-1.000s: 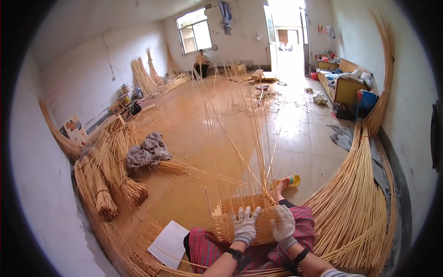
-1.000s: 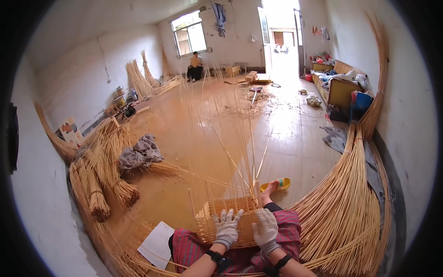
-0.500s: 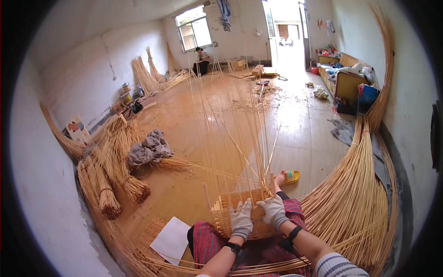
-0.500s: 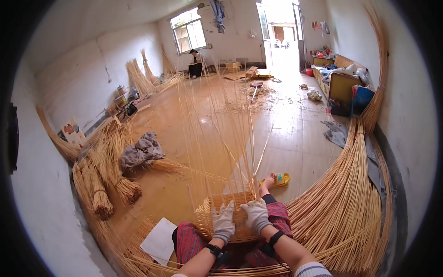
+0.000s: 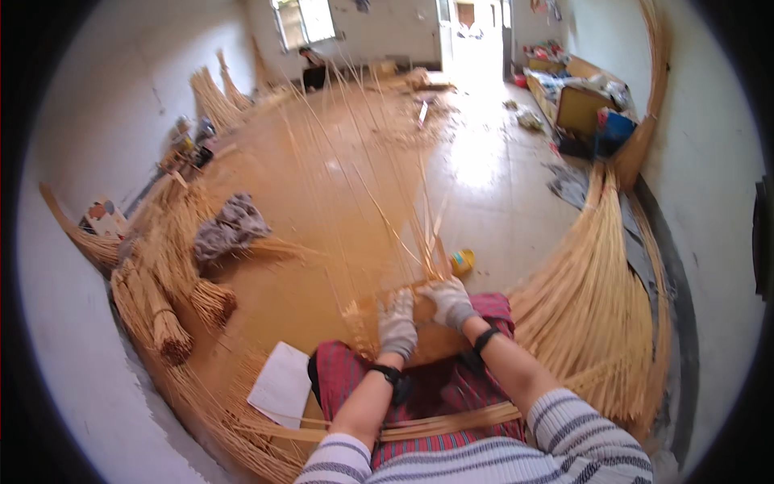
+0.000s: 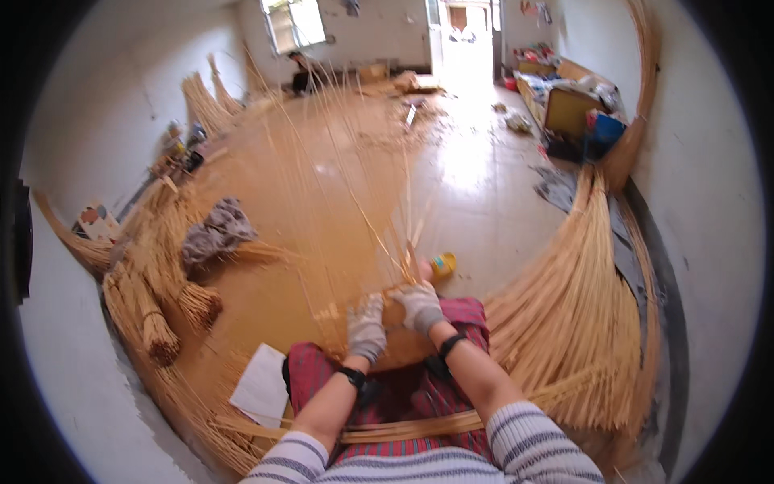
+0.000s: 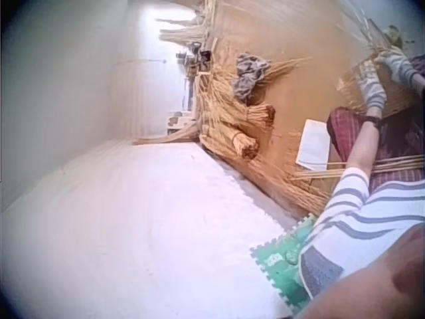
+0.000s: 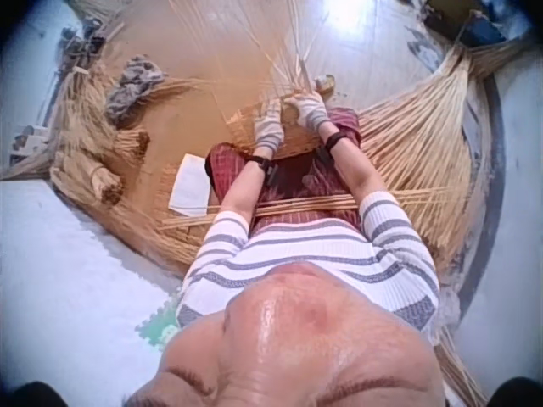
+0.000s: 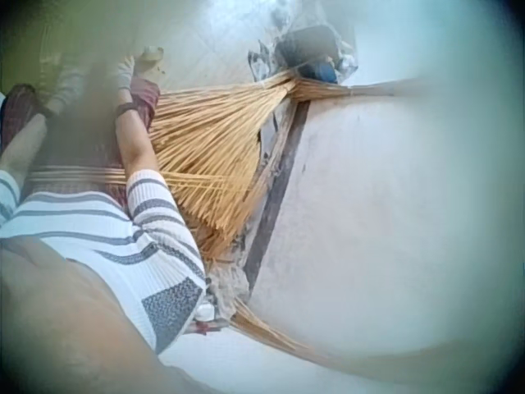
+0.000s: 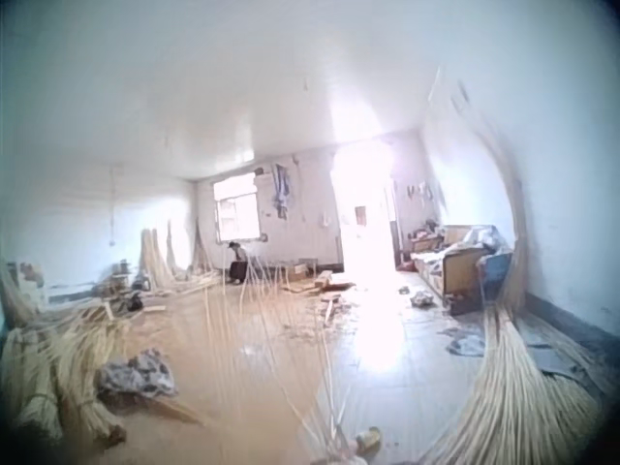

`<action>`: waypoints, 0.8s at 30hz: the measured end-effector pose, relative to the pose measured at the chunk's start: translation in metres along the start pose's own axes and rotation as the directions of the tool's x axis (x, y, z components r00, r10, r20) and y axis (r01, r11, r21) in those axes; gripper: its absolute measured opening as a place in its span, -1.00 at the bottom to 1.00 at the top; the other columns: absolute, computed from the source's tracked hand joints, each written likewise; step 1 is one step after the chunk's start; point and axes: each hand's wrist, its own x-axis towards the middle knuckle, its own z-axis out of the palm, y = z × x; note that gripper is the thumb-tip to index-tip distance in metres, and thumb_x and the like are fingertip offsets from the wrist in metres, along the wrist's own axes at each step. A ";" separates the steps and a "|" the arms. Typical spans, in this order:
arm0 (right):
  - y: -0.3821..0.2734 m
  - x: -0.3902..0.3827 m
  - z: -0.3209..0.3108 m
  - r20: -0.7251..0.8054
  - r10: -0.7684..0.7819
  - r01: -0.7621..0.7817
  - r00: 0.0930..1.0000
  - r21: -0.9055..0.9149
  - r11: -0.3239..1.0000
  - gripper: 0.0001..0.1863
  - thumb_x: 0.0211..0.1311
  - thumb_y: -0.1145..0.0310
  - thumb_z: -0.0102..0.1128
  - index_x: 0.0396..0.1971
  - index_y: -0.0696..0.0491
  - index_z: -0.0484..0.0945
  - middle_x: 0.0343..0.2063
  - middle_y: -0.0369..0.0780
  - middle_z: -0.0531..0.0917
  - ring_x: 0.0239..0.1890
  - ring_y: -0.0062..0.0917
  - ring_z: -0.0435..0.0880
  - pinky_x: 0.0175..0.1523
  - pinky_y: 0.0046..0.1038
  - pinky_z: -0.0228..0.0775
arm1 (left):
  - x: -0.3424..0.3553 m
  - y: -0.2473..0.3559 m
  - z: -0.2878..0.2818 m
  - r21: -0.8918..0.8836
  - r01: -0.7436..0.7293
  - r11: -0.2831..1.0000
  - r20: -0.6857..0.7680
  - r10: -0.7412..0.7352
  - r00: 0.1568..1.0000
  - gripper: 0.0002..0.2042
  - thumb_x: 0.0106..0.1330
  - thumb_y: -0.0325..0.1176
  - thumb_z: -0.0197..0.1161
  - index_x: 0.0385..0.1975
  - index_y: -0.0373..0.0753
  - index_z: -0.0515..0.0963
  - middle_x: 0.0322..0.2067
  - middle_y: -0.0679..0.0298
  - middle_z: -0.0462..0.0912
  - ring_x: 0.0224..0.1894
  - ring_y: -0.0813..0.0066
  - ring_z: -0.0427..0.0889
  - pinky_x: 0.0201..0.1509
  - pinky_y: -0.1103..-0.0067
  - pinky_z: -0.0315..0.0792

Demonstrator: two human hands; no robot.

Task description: Weaving a wicker basket while sitting on the floor surrounded by materials.

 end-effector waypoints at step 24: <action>0.030 -0.066 0.049 -0.008 0.604 -0.040 0.797 0.997 0.065 -0.75 0.50 0.47 0.13 0.09 0.12 0.59 -0.11 -0.29 0.69 -0.10 -0.66 0.63 0.04 -0.58 0.49 | -0.022 -0.022 -0.002 -0.410 -0.123 0.904 -0.347 -0.030 0.937 -0.30 0.37 -0.29 0.27 0.49 -0.20 0.15 0.41 0.06 0.31 0.33 0.11 0.45 0.46 0.25 0.22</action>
